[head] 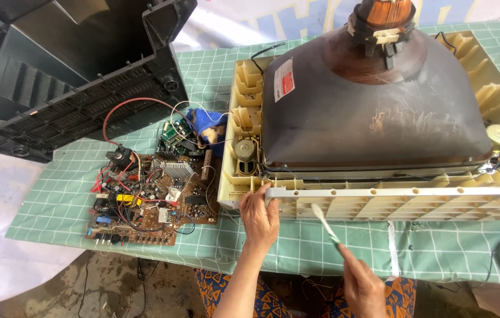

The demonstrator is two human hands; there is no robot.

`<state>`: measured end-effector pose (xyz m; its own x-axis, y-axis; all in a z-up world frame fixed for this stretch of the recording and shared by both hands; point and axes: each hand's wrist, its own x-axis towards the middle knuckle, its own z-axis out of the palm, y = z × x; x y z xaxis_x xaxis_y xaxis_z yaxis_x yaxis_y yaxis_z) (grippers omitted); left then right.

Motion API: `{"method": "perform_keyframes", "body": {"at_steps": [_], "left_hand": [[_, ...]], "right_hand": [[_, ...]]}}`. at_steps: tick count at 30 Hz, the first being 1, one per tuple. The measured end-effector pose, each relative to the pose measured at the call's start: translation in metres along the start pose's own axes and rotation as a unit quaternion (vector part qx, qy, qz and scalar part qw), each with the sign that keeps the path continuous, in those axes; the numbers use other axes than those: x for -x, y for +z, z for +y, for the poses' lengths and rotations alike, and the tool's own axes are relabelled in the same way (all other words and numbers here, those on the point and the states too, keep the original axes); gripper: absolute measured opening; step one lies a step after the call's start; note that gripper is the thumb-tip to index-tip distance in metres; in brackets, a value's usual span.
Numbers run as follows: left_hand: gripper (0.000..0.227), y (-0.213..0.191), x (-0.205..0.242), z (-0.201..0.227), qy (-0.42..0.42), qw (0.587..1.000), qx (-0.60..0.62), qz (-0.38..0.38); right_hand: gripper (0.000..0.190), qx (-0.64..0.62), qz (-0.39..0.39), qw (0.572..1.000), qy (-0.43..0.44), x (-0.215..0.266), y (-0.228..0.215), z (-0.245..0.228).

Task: The person is using a plastic probe to adjust or inspect the internal plastic frame and components of a disassembled CRT television.

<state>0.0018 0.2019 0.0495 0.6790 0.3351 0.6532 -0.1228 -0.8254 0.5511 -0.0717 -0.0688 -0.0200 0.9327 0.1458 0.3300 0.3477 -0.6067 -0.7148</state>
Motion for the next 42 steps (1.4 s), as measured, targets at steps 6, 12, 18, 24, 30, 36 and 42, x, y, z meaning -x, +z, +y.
{"method": "perform_keyframes", "body": {"at_steps": [6, 12, 18, 24, 30, 36, 42], "left_hand": [[0.057, 0.002, 0.001, 0.001, 0.004, 1.000, -0.009, 0.010], [0.054, 0.006, 0.002, -0.001, 0.014, 0.999, -0.020, 0.024], [0.056, 0.007, 0.003, -0.003, 0.025, 0.999, -0.031, 0.028], [0.053, 0.009, 0.004, -0.004, 0.024, 0.998, -0.034, 0.036], [0.053, 0.007, 0.004, -0.003, 0.020, 0.999, -0.036, 0.029], [0.052, 0.007, 0.004, -0.002, 0.023, 0.998, -0.039, 0.032], [0.051, 0.009, 0.005, -0.005, 0.020, 0.998, -0.039, 0.034]], "right_hand": [[0.039, -0.010, 0.077, 0.997, 0.019, 0.010, -0.025, -0.004], [0.041, -0.052, 0.057, 0.997, -0.001, -0.003, -0.028, -0.003], [0.043, 0.019, 0.062, 0.998, 0.022, -0.002, -0.039, 0.010], [0.043, 0.019, 0.079, 0.996, 0.026, 0.002, -0.038, 0.007], [0.045, 0.040, 0.041, 0.998, 0.035, 0.006, -0.032, 0.026], [0.040, 0.051, 0.123, 0.991, 0.016, 0.009, -0.045, 0.013], [0.047, 0.099, 0.085, 0.991, 0.039, 0.016, -0.039, 0.035]]}}
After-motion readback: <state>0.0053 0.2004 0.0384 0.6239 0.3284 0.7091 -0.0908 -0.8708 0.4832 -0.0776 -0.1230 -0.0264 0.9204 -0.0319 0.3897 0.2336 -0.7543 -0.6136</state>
